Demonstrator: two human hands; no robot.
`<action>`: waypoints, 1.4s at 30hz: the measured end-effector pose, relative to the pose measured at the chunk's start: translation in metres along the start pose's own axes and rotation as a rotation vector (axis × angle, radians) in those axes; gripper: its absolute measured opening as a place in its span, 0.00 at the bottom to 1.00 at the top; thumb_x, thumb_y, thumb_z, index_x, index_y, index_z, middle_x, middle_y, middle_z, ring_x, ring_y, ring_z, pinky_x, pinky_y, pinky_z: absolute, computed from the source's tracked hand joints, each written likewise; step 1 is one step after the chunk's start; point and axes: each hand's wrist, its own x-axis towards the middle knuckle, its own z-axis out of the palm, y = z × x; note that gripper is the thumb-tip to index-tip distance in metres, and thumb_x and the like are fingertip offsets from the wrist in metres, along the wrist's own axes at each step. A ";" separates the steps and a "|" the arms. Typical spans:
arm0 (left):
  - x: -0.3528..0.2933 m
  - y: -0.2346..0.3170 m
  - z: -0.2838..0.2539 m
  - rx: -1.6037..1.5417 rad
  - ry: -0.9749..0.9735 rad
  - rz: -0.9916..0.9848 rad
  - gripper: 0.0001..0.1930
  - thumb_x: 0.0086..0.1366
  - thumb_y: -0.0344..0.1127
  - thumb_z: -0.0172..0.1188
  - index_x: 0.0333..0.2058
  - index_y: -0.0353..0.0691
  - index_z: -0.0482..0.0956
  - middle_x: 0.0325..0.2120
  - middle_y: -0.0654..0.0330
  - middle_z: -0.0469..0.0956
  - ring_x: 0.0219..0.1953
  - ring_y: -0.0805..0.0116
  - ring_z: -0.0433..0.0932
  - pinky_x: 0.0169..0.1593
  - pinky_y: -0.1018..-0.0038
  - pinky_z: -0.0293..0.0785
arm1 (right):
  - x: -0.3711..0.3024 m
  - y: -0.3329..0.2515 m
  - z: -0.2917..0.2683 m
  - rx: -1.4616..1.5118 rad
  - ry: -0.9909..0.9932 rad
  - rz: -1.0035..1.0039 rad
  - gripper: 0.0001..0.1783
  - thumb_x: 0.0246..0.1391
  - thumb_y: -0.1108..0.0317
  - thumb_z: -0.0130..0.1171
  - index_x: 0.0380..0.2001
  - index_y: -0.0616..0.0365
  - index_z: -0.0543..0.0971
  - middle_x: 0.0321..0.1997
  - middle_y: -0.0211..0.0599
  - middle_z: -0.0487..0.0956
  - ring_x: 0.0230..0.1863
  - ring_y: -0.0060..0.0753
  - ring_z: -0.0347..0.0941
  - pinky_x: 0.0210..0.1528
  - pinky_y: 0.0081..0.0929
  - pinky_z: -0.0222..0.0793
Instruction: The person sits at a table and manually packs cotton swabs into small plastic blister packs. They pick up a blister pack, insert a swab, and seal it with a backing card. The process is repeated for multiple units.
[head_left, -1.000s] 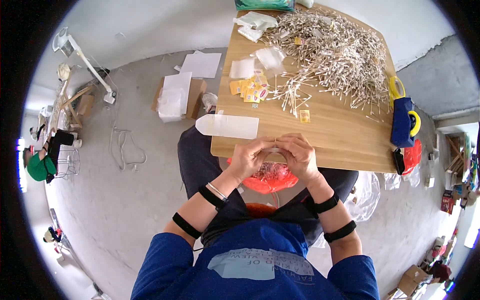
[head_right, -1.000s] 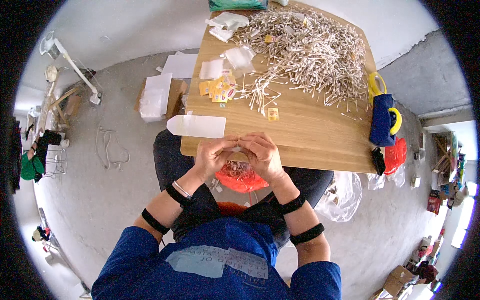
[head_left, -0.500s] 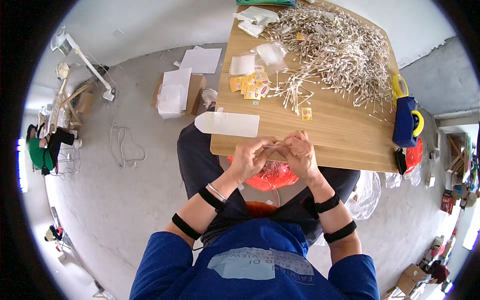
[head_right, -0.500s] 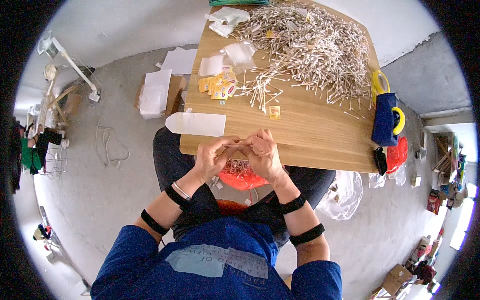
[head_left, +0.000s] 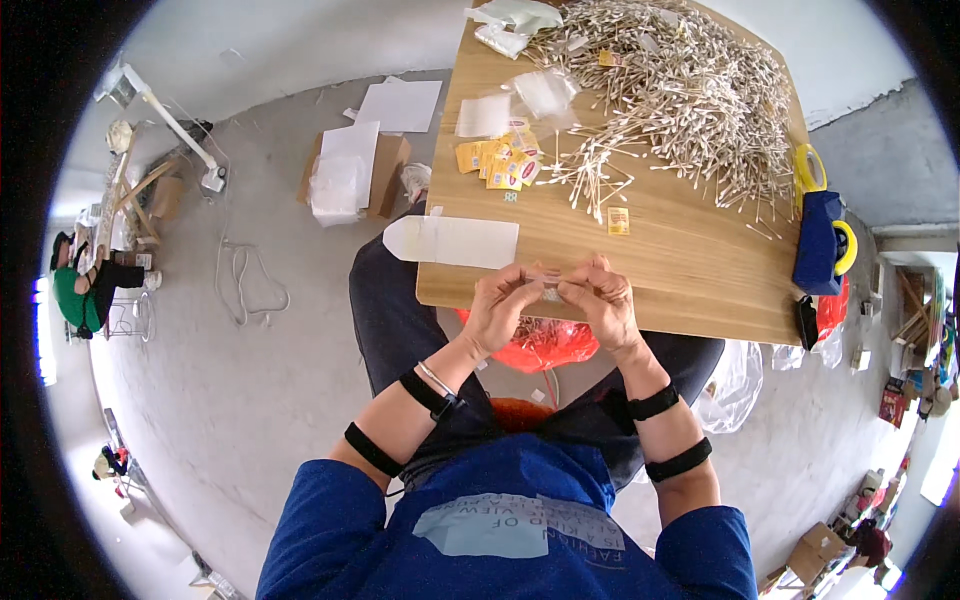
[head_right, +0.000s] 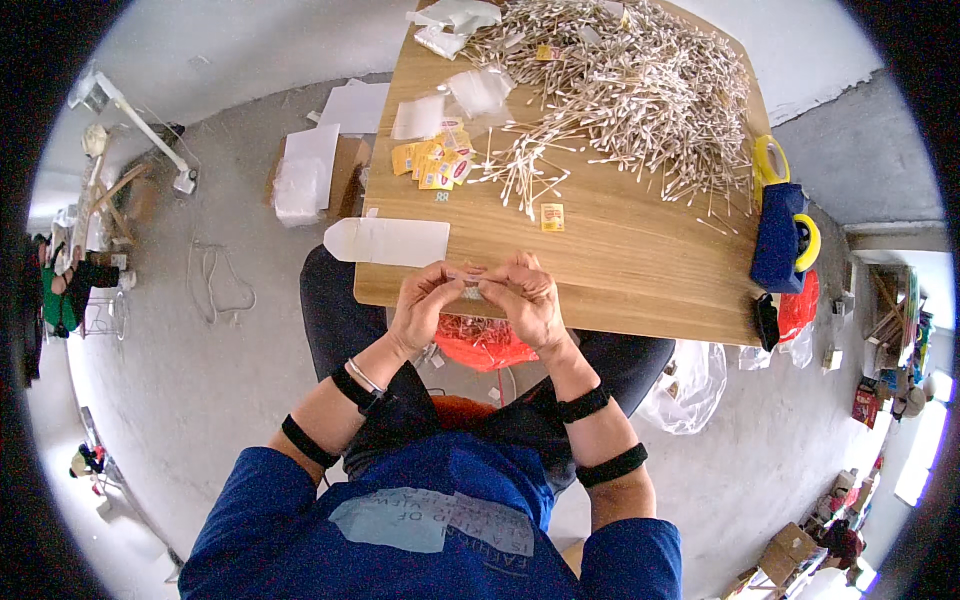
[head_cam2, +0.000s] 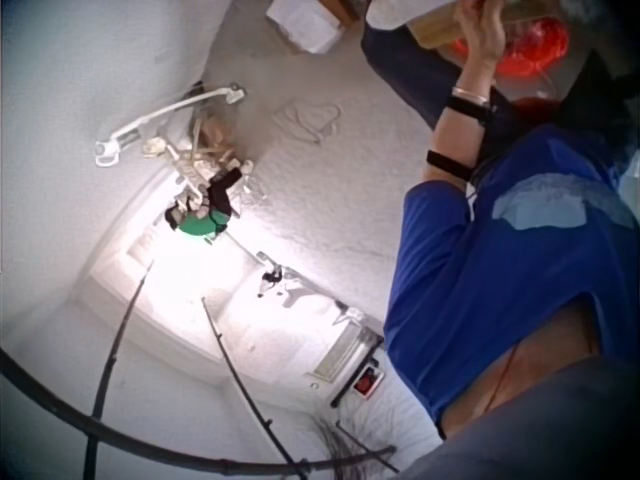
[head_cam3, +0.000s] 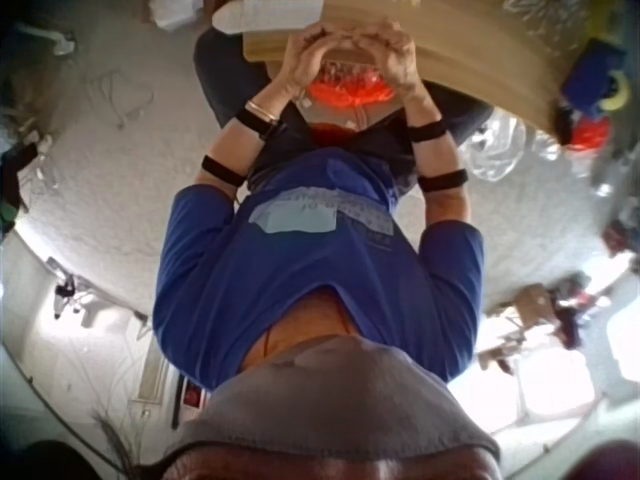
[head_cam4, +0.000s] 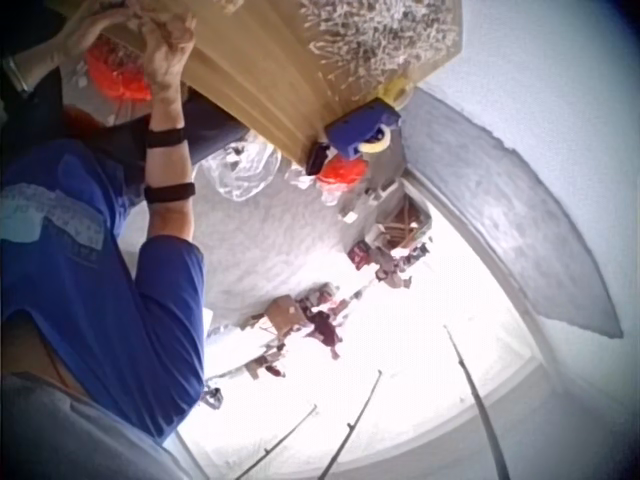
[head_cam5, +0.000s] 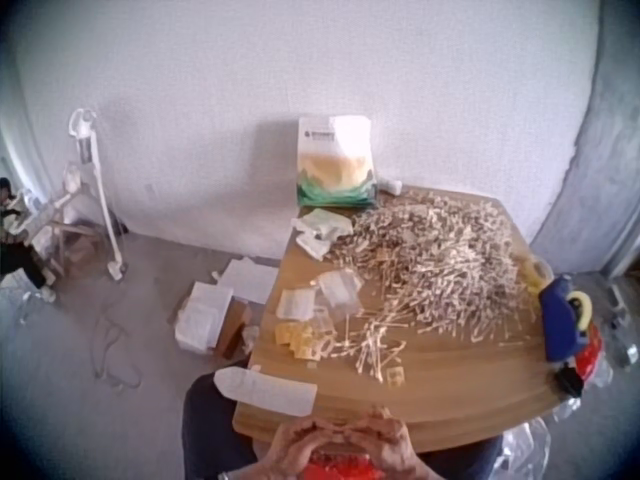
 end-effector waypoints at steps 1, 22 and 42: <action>0.000 -0.002 0.000 -0.041 -0.008 0.003 0.10 0.66 0.28 0.49 0.42 0.31 0.77 0.37 0.60 0.79 0.40 0.77 0.74 0.48 0.77 0.70 | -0.001 0.001 0.001 0.018 0.010 0.008 0.04 0.48 0.75 0.62 0.29 0.59 0.83 0.30 0.32 0.73 0.39 0.28 0.65 0.44 0.26 0.61; -0.001 0.017 -0.001 0.420 0.014 0.275 0.06 0.63 0.27 0.57 0.39 0.37 0.77 0.40 0.60 0.79 0.41 0.70 0.77 0.48 0.75 0.73 | -0.003 -0.007 0.009 -0.274 0.122 -0.255 0.04 0.47 0.77 0.64 0.28 0.58 0.81 0.28 0.37 0.74 0.36 0.36 0.70 0.39 0.30 0.68; -0.009 0.025 -0.003 1.289 0.158 0.985 0.15 0.47 0.32 0.61 0.37 0.46 0.82 0.33 0.71 0.76 0.37 0.69 0.74 0.46 0.69 0.71 | -0.006 -0.019 -0.007 -1.129 0.131 -1.023 0.16 0.37 0.69 0.61 0.36 0.55 0.82 0.37 0.26 0.74 0.41 0.32 0.71 0.40 0.31 0.72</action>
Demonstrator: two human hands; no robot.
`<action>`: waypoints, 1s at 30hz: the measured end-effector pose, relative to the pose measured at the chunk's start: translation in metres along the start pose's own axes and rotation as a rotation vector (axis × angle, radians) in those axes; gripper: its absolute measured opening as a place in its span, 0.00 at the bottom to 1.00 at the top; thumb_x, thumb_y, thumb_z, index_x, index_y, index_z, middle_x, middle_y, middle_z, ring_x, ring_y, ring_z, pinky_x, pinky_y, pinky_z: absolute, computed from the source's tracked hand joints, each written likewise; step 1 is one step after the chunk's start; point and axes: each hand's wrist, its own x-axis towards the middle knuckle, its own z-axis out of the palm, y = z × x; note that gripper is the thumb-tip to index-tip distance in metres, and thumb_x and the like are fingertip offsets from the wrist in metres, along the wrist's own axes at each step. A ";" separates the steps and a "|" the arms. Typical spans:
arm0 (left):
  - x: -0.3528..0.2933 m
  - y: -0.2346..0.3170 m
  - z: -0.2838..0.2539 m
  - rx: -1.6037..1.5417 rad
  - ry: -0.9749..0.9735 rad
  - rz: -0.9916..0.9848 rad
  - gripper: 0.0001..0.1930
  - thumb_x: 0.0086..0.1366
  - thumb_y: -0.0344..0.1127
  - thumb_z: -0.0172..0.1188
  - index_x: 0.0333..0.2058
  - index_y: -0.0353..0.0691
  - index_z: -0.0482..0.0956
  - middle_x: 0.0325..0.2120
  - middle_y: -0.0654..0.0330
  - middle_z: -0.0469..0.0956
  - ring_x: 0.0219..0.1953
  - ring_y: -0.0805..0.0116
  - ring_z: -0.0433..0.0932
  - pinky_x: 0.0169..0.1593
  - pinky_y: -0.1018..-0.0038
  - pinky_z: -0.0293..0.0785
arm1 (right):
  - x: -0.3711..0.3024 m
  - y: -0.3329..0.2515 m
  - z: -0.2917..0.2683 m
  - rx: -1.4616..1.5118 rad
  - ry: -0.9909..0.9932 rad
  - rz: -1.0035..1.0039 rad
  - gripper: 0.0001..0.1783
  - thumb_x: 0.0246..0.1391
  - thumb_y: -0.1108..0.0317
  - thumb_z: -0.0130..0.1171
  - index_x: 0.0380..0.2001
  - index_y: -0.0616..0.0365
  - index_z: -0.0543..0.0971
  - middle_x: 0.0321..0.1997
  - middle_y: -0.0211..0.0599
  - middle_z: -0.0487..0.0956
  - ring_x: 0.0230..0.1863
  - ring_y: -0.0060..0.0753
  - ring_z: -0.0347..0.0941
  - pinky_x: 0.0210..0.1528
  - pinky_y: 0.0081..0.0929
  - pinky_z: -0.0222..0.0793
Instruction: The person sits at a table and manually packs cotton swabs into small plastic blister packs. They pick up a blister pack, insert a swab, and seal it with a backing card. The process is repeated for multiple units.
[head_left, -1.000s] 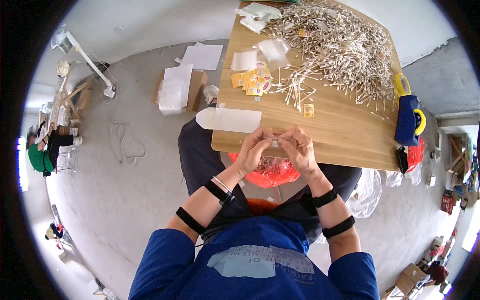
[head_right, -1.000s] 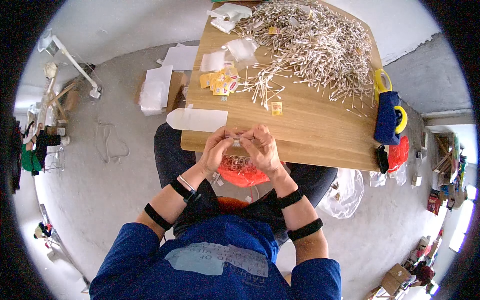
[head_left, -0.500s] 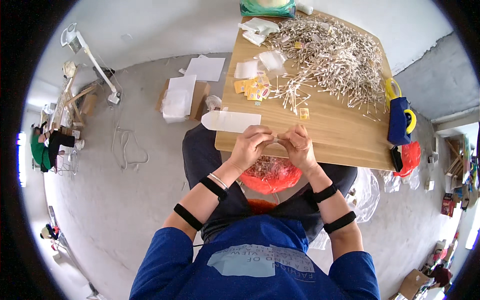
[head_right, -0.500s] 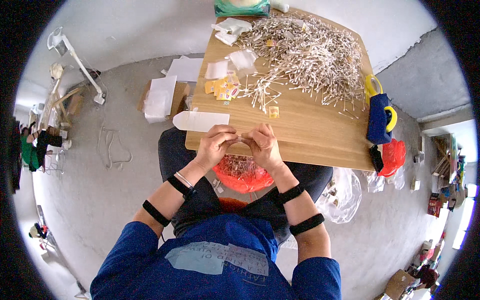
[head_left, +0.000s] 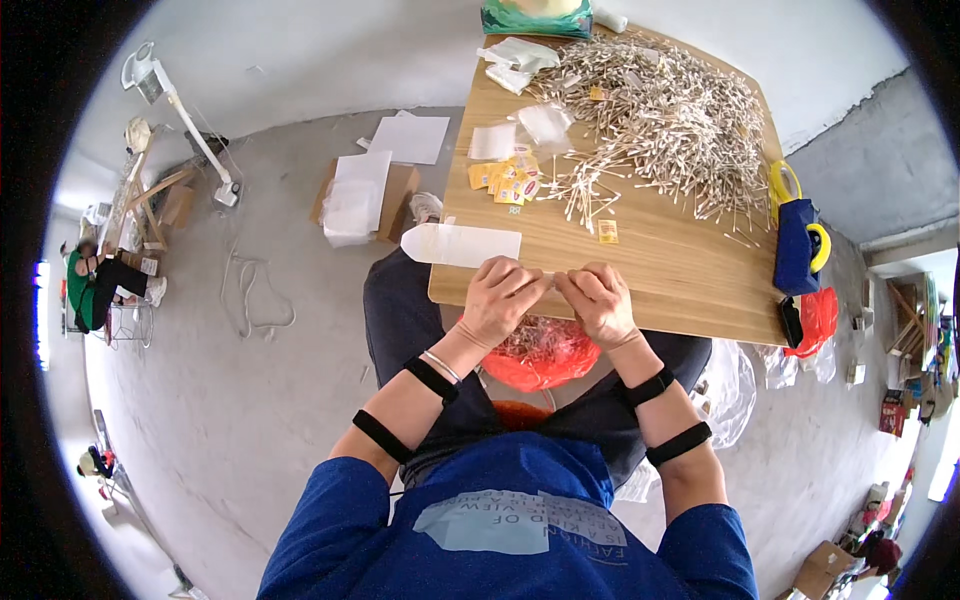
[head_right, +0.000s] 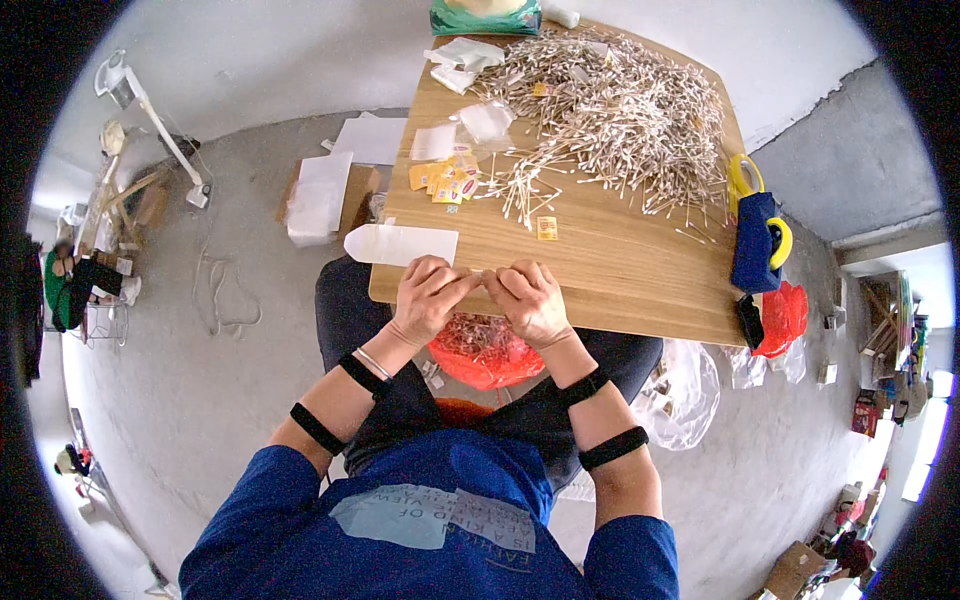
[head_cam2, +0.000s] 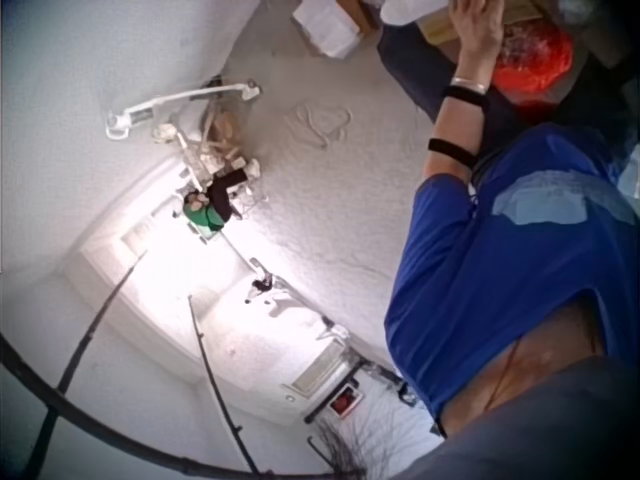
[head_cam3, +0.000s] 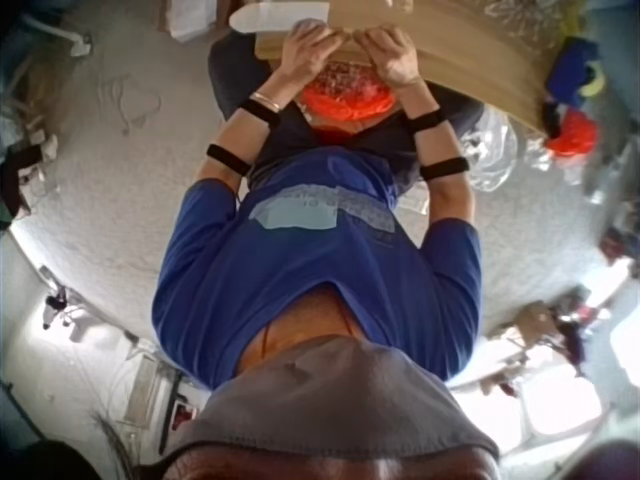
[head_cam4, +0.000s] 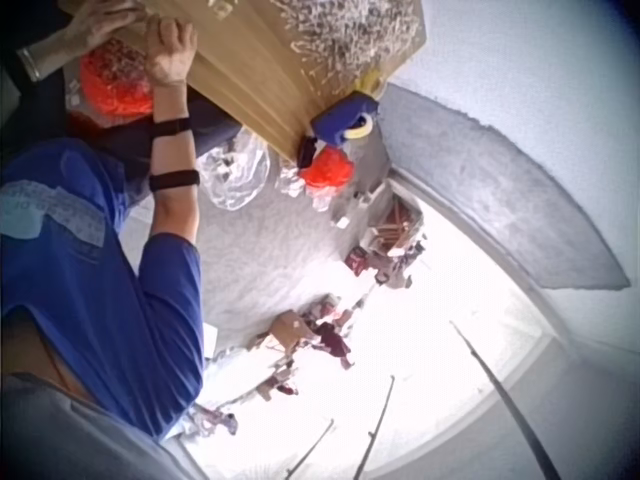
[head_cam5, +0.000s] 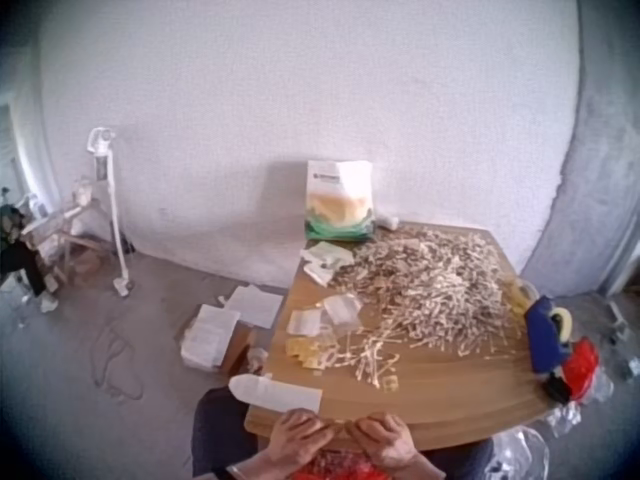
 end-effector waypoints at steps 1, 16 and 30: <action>0.000 0.000 0.000 0.008 -0.004 0.003 0.15 0.48 0.33 0.60 0.38 0.46 0.83 0.34 0.71 0.76 0.38 0.69 0.74 0.46 0.70 0.71 | 0.000 0.000 0.001 -0.017 0.003 -0.005 0.16 0.38 0.69 0.61 0.36 0.55 0.82 0.36 0.26 0.74 0.41 0.31 0.71 0.39 0.31 0.72; -0.001 -0.001 0.004 0.047 0.002 0.026 0.16 0.50 0.35 0.57 0.39 0.44 0.82 0.37 0.72 0.76 0.40 0.73 0.72 0.49 0.70 0.68 | -0.002 -0.007 0.008 -0.128 -0.035 -0.014 0.19 0.37 0.68 0.58 0.38 0.57 0.81 0.39 0.30 0.73 0.42 0.33 0.69 0.42 0.33 0.70; 0.006 0.000 0.003 0.123 0.006 0.025 0.13 0.51 0.35 0.57 0.37 0.47 0.83 0.35 0.74 0.77 0.39 0.77 0.73 0.49 0.71 0.64 | 0.001 -0.005 0.006 -0.209 -0.049 -0.025 0.19 0.39 0.64 0.56 0.38 0.55 0.80 0.36 0.29 0.71 0.42 0.31 0.69 0.40 0.30 0.69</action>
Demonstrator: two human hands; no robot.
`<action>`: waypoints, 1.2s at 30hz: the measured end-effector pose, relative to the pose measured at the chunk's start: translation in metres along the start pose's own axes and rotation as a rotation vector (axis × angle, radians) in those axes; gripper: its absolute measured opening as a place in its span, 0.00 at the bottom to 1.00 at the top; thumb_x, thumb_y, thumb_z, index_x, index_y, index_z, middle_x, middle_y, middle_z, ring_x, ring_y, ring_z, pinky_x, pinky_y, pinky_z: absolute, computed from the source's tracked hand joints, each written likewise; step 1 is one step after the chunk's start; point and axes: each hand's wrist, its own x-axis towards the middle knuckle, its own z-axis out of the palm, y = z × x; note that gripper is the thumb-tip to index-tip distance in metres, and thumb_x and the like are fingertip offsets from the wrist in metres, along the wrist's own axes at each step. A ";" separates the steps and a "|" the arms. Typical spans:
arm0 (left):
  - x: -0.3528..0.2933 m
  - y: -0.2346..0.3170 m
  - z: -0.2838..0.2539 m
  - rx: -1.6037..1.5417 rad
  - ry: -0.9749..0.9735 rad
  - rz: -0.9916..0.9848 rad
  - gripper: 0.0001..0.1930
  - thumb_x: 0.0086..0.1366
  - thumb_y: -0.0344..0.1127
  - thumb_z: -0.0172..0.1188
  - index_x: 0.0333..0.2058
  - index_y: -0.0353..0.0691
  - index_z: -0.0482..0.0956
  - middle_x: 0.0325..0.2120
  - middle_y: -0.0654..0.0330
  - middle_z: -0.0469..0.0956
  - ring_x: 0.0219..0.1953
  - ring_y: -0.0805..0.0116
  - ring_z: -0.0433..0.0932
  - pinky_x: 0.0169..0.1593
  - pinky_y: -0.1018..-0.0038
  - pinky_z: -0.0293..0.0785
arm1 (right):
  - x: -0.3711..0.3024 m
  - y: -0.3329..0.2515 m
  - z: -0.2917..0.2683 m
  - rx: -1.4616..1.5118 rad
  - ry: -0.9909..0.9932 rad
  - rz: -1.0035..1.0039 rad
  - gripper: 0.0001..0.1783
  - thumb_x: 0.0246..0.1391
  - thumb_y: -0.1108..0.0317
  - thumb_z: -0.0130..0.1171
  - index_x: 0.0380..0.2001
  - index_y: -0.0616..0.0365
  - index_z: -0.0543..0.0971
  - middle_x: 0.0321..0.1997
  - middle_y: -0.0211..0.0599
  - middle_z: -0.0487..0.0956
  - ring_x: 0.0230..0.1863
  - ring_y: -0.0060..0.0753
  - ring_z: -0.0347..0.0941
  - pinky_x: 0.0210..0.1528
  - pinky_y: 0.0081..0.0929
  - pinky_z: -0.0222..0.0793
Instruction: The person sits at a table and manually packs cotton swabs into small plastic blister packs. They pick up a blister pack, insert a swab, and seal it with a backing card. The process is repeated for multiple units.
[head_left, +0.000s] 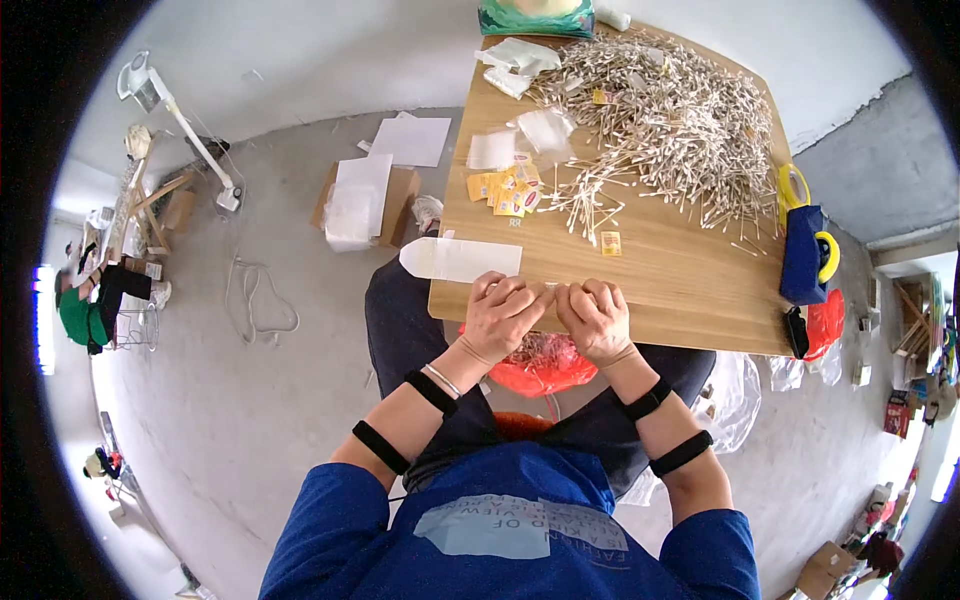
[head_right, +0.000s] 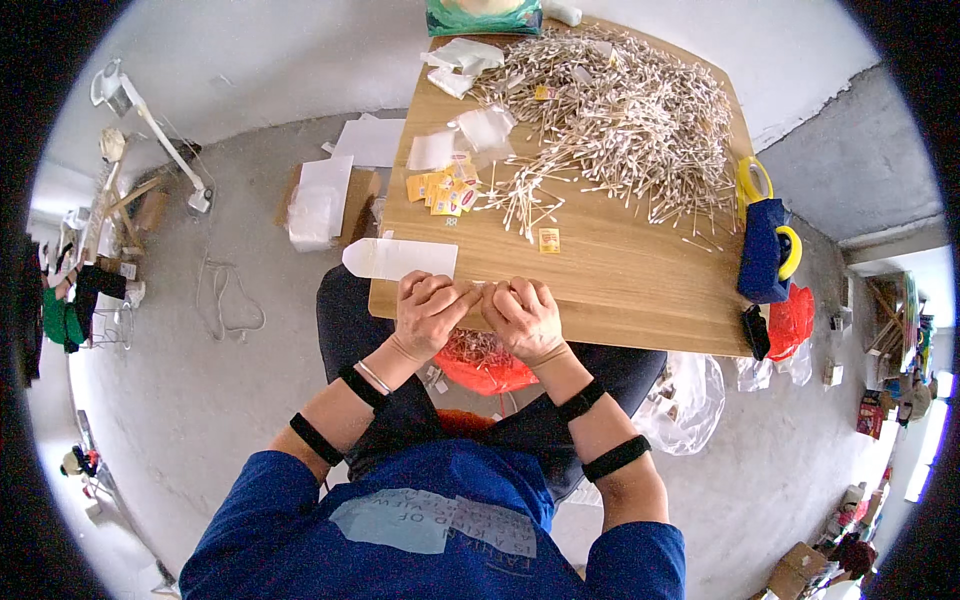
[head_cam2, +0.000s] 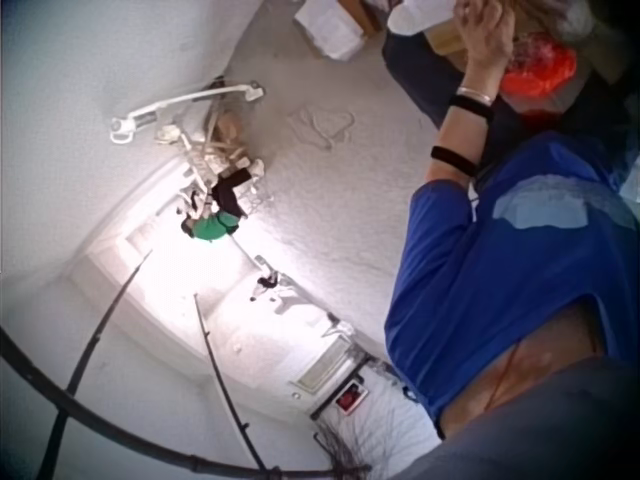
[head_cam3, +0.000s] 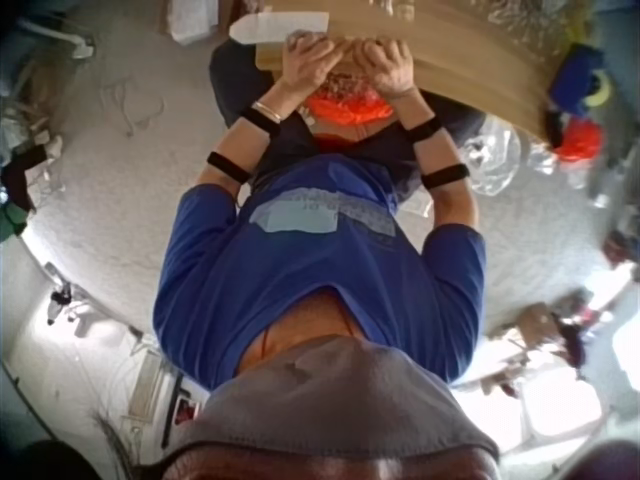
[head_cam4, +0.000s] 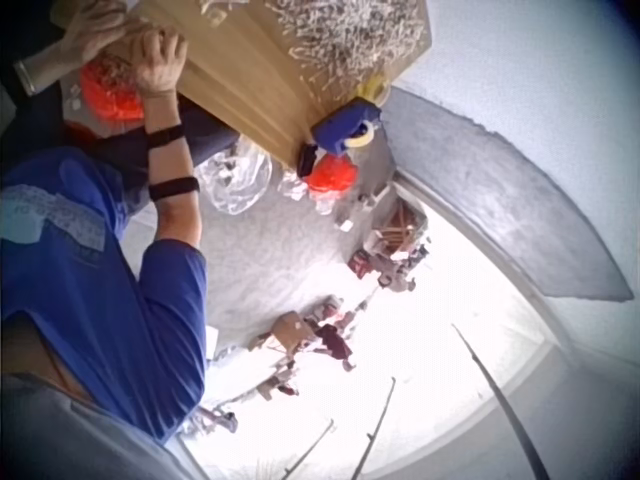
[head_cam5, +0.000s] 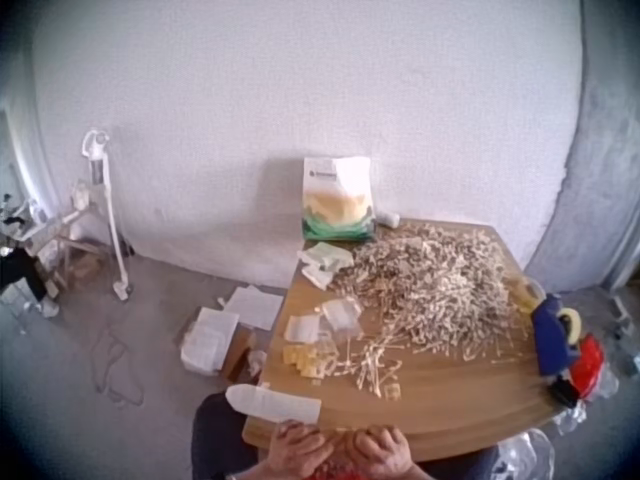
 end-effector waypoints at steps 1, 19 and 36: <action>0.002 0.001 0.000 0.002 -0.005 -0.012 0.13 0.51 0.35 0.57 0.37 0.47 0.83 0.35 0.74 0.77 0.39 0.77 0.73 0.49 0.71 0.64 | 0.000 0.000 0.001 0.018 -0.012 0.008 0.19 0.38 0.65 0.56 0.38 0.56 0.80 0.37 0.29 0.72 0.42 0.32 0.70 0.40 0.30 0.69; 0.011 -0.012 0.016 -0.585 -0.076 -0.464 0.11 0.51 0.27 0.67 0.36 0.38 0.81 0.32 0.55 0.77 0.38 0.57 0.75 0.41 0.66 0.73 | 0.016 0.014 0.004 0.603 -0.077 0.441 0.09 0.42 0.76 0.64 0.29 0.57 0.76 0.33 0.38 0.73 0.38 0.48 0.66 0.43 0.38 0.66; -0.005 -0.007 0.038 -1.337 -0.085 -1.009 0.07 0.63 0.31 0.57 0.37 0.35 0.79 0.29 0.68 0.75 0.32 0.81 0.68 0.39 0.81 0.66 | 0.001 0.015 0.031 1.373 -0.166 1.085 0.02 0.48 0.73 0.61 0.27 0.59 0.79 0.28 0.31 0.75 0.38 0.28 0.66 0.44 0.27 0.61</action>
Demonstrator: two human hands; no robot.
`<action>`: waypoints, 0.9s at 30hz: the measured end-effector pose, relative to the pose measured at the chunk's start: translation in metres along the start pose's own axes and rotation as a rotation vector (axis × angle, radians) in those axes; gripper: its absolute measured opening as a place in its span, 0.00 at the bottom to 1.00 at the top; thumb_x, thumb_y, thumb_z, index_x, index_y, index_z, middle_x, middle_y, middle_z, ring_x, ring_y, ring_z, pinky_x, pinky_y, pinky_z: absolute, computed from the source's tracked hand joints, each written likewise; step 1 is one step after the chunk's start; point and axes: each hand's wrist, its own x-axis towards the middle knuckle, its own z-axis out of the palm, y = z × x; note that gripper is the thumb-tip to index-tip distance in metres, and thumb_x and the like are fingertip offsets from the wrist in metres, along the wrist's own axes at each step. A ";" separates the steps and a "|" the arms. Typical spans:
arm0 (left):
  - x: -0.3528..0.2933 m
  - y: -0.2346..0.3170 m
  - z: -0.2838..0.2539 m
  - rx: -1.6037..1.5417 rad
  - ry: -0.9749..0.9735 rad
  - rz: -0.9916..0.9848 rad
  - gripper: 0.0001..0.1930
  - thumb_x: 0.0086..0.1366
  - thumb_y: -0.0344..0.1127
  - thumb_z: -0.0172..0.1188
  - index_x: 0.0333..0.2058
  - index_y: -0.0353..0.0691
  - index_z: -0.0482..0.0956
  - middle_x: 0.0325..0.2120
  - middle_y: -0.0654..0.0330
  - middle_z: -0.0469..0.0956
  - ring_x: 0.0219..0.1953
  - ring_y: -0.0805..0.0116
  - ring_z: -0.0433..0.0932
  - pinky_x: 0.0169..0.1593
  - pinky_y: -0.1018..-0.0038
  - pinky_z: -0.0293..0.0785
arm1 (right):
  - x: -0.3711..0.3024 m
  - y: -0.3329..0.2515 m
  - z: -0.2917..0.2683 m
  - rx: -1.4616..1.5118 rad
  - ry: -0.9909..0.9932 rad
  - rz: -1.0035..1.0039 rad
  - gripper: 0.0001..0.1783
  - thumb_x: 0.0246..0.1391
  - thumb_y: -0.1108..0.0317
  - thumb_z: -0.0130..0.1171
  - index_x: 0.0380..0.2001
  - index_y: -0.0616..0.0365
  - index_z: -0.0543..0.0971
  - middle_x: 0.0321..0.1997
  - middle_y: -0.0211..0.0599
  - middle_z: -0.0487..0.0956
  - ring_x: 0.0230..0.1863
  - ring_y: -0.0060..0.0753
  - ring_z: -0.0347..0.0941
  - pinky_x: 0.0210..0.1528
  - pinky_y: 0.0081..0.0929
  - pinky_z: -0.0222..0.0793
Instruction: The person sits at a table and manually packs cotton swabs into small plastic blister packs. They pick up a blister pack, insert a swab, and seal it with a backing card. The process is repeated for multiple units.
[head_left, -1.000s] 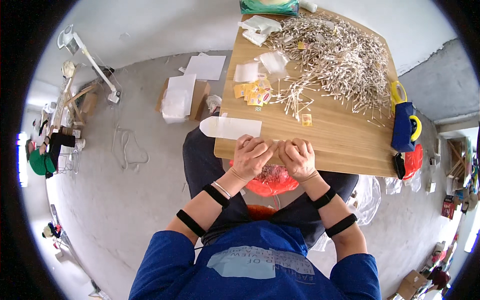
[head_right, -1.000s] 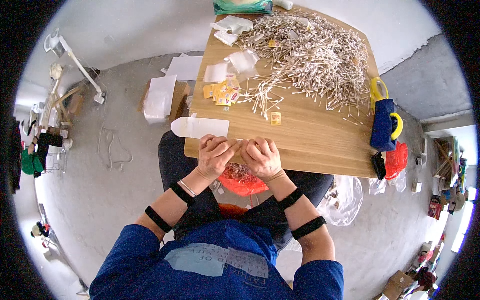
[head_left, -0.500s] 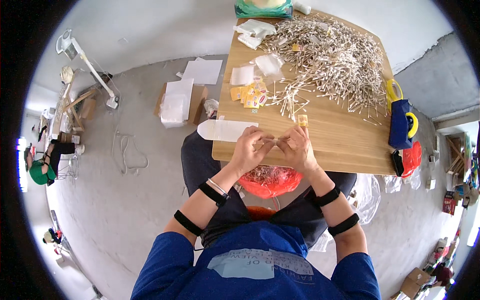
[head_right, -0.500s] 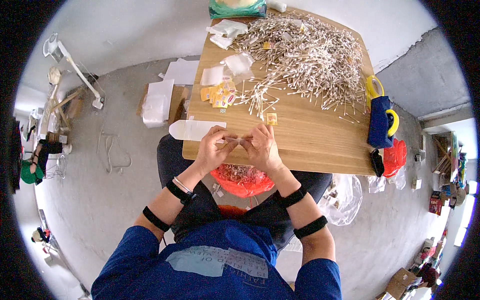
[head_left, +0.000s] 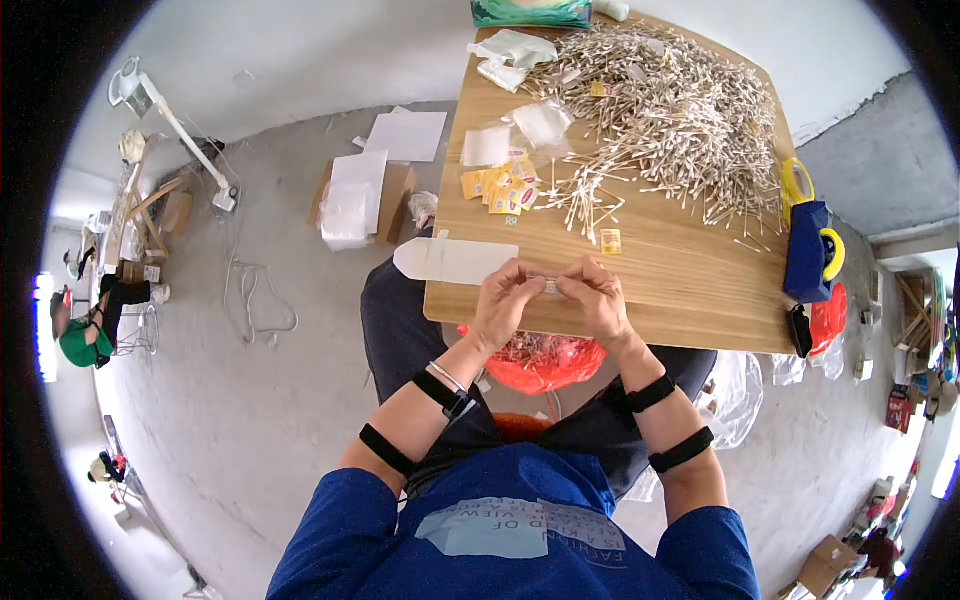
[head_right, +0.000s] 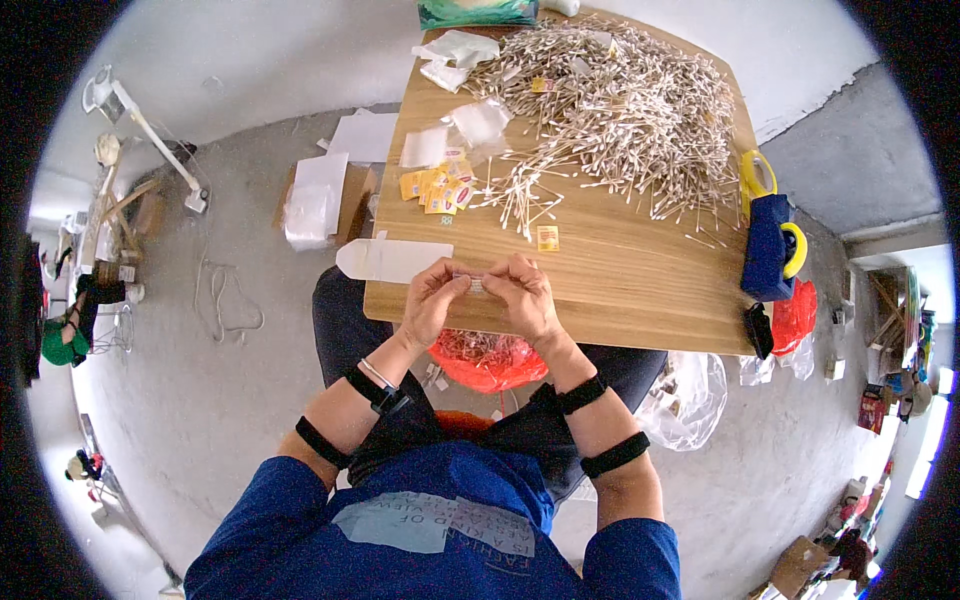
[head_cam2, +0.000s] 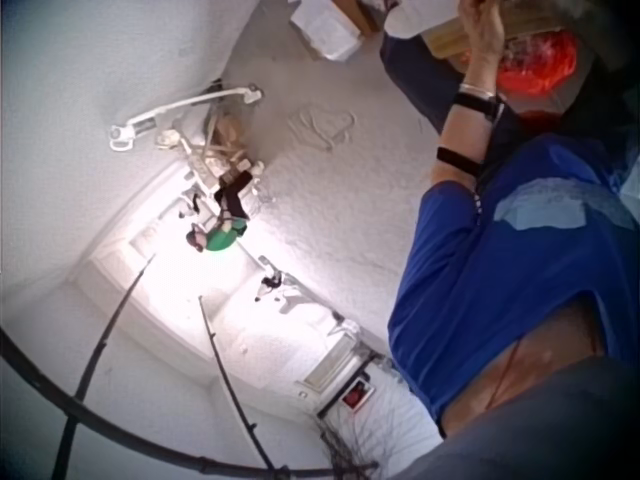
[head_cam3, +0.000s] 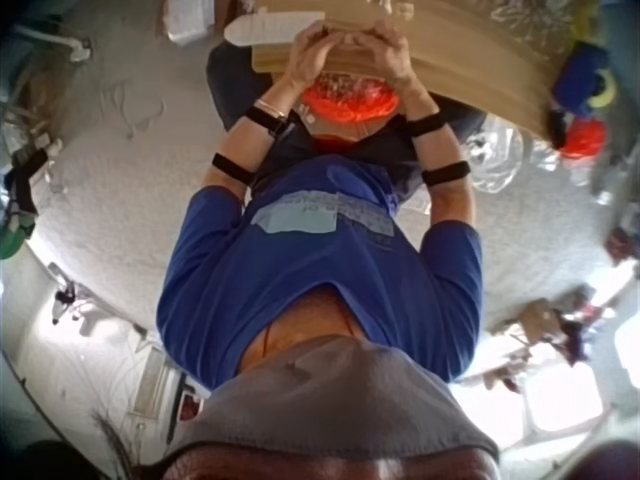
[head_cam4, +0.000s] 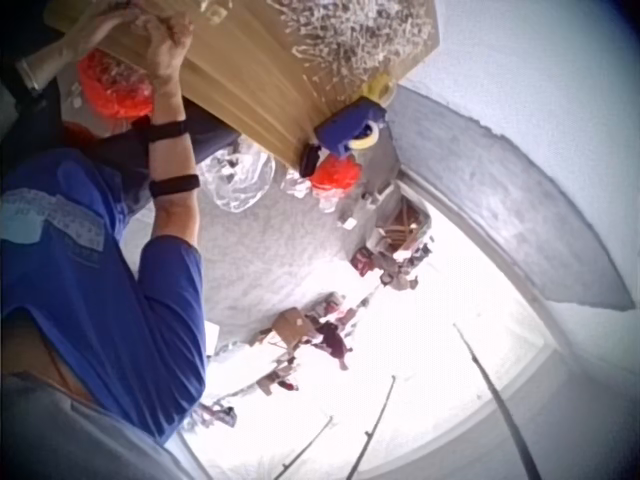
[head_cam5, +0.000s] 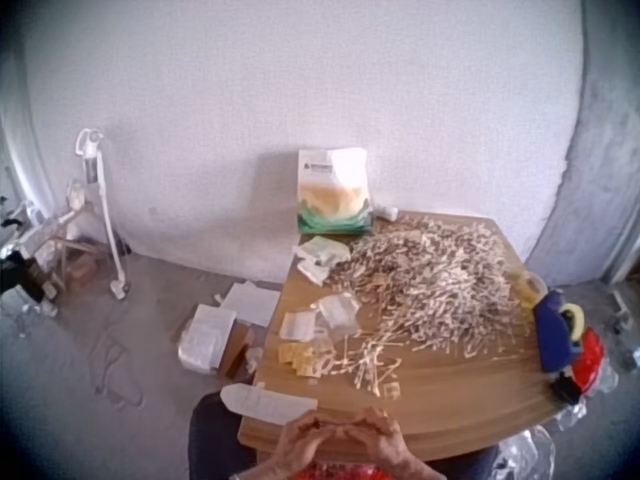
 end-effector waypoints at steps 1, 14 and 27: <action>-0.001 -0.001 0.000 -0.012 0.001 0.003 0.07 0.63 0.30 0.56 0.37 0.35 0.79 0.29 0.68 0.75 0.32 0.81 0.68 0.39 0.81 0.66 | -0.001 -0.001 0.000 0.059 -0.005 0.032 0.02 0.49 0.73 0.61 0.27 0.59 0.79 0.27 0.30 0.74 0.37 0.26 0.65 0.43 0.26 0.61; -0.002 0.002 0.004 0.009 0.028 0.015 0.06 0.63 0.29 0.56 0.38 0.35 0.77 0.28 0.70 0.74 0.31 0.84 0.67 0.37 0.83 0.64 | -0.007 0.004 0.008 0.074 0.053 -0.044 0.03 0.49 0.73 0.63 0.28 0.58 0.78 0.27 0.28 0.71 0.34 0.21 0.67 0.39 0.22 0.64; 0.000 -0.004 0.003 -0.068 0.048 -0.001 0.05 0.63 0.28 0.54 0.35 0.34 0.76 0.28 0.70 0.73 0.32 0.83 0.68 0.38 0.84 0.64 | -0.004 0.008 0.007 0.058 0.046 -0.032 0.04 0.49 0.74 0.64 0.28 0.60 0.78 0.31 0.31 0.73 0.36 0.23 0.69 0.42 0.23 0.66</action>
